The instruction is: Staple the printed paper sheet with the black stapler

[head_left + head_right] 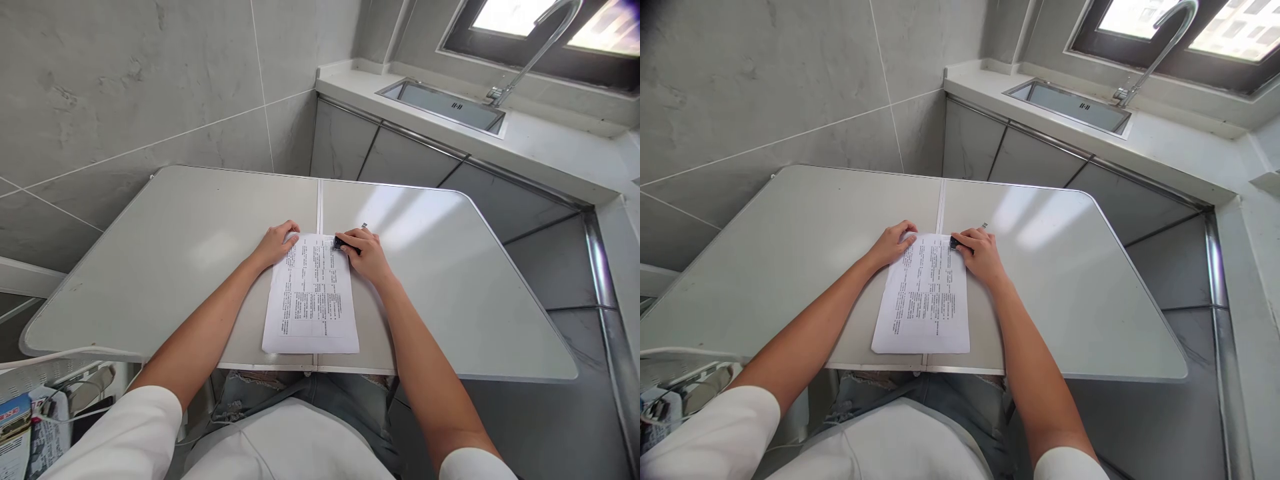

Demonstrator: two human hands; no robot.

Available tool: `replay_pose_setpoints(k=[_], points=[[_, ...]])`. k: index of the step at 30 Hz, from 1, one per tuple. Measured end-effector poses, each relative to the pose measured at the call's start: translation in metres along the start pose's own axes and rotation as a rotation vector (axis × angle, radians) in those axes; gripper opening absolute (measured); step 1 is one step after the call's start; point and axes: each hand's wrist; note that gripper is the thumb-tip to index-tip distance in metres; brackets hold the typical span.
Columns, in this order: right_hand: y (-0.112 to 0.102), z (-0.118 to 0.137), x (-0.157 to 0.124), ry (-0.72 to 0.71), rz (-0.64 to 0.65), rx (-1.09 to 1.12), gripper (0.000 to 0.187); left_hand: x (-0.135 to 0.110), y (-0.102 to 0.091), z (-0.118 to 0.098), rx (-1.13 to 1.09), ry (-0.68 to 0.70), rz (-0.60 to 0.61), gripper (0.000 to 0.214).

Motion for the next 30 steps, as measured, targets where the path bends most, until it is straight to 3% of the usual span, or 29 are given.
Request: replay_pose_setpoints(k=[12, 26, 30], points=[[0.001, 0.004, 0.001, 0.023, 0.03, -0.07, 0.038, 0.0, 0.0, 0.005, -0.015, 0.023, 0.003, 0.017], [0.002, 0.015, 0.008, 0.055, 0.165, -0.234, 0.039, 0.0, 0.0, 0.003, -0.034, 0.018, -0.011, 0.015], [0.006, 0.02, 0.005, 0.022, 0.125, -0.301, 0.04, 0.0, 0.001, 0.005, -0.022, 0.024, -0.007, 0.016]])
Point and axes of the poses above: each hand's wrist, its own x-axis towards the middle knuckle, its own y-axis out of the palm, z = x × y, and after that the axes turned 10 degrees about -x, right-handed
